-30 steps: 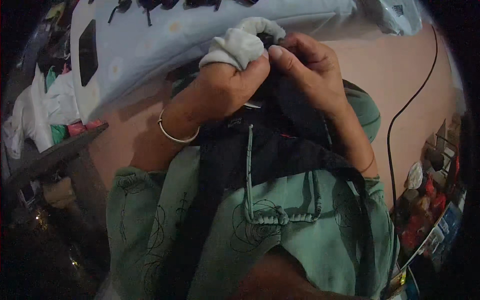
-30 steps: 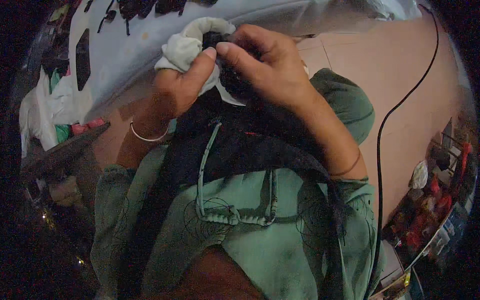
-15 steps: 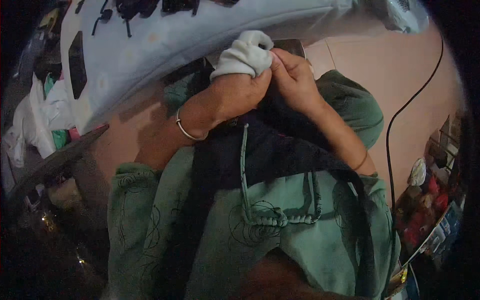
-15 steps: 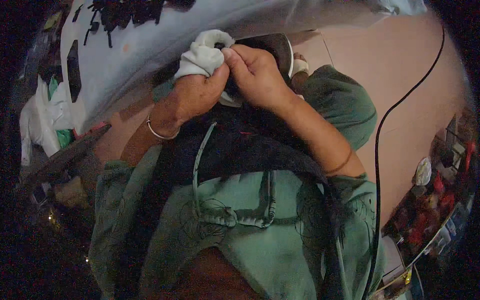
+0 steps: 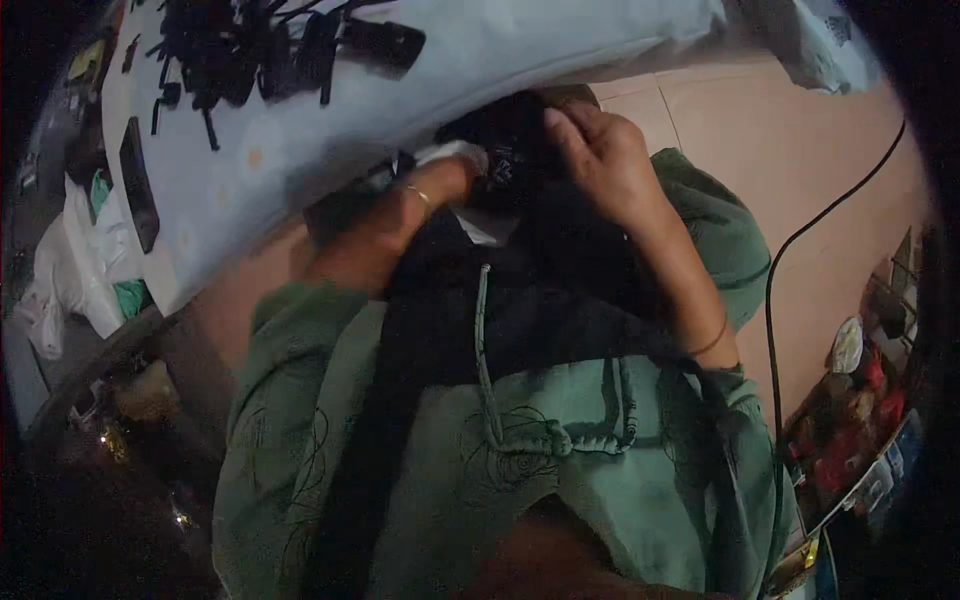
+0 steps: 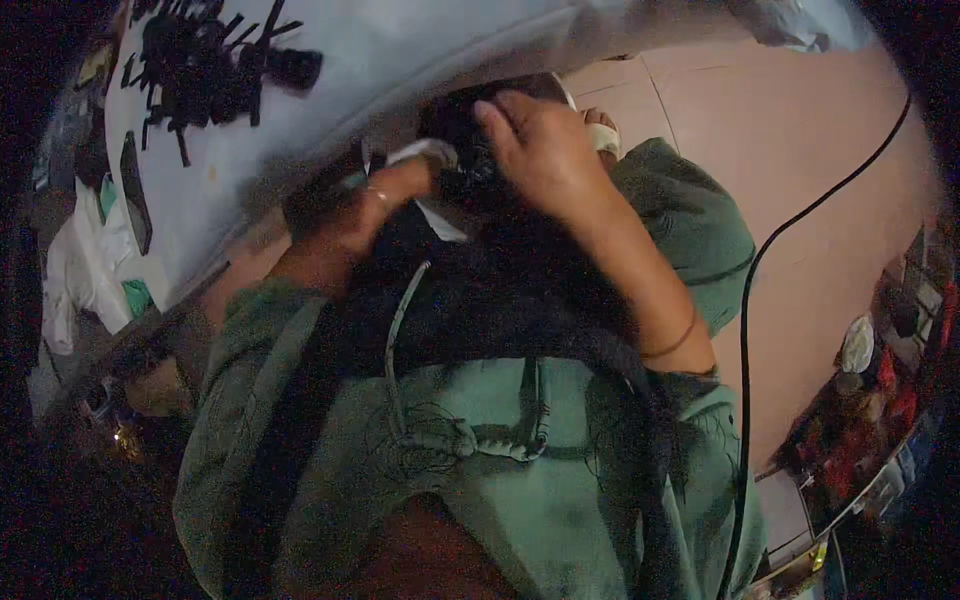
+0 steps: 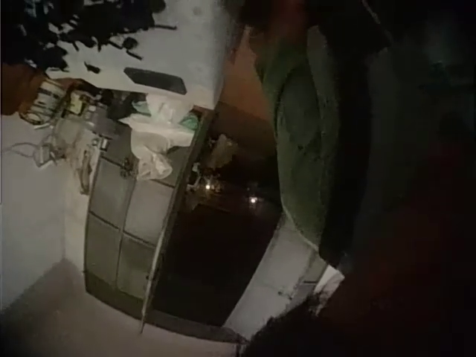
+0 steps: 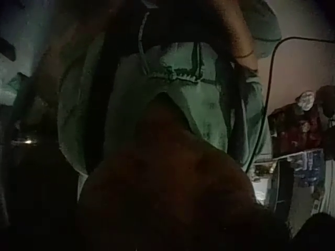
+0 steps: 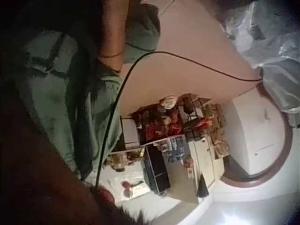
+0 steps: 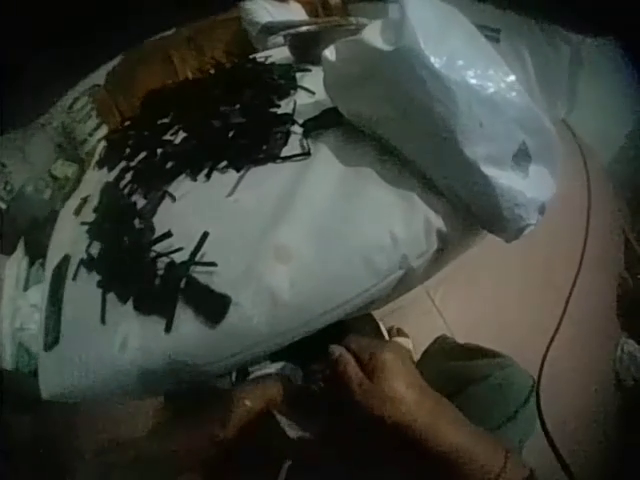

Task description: Assembling and inspecting small black plastic components on a production floor workbench.

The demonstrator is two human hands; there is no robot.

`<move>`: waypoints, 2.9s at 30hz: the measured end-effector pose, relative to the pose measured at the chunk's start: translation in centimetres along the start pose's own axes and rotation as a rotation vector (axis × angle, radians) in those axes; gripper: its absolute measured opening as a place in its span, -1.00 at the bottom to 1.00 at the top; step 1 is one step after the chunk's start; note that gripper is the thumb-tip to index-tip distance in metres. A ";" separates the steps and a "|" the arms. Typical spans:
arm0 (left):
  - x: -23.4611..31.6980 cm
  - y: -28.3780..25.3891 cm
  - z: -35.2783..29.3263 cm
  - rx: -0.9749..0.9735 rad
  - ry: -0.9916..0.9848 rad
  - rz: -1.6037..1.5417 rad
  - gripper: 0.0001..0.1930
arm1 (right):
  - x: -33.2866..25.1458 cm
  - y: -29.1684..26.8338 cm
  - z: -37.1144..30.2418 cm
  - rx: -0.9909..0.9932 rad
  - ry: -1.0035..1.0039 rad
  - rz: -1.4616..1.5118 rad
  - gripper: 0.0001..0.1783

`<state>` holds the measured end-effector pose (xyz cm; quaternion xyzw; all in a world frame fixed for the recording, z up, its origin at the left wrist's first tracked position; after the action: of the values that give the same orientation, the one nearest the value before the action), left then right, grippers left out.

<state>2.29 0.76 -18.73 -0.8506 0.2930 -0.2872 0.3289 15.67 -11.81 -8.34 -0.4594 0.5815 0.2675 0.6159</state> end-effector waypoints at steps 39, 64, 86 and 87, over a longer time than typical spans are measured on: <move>4.4 -11.5 -16.4 0.764 0.351 -0.991 -0.76 | -8.0 2.5 0.6 -0.067 -0.312 0.349 -0.80; 5.1 -10.1 -17.8 0.886 0.421 -0.953 -0.81 | -10.3 3.2 0.0 -0.208 -0.464 0.221 -0.78; 3.8 -10.6 -15.8 0.883 0.359 -1.028 -0.92 | -7.7 1.9 0.8 -0.500 -0.234 0.234 -0.86; 3.4 -10.5 -15.5 0.819 0.394 -1.093 -0.91 | -7.6 1.7 0.8 -0.501 -0.233 0.234 -0.86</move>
<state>-2.74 -1.27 -0.50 -0.6161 -0.2531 -0.6466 0.3718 13.23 -8.78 -1.59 -0.4931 0.4718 0.5226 0.5110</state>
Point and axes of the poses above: each hand's wrist, its own z-axis towards the middle knuckle, its own y-axis out of the palm, x = y × z, the point moved 1 cm from there along z, towards the middle knuckle, and after that the axes turned 14 degrees about z, right-handed, at the moved point
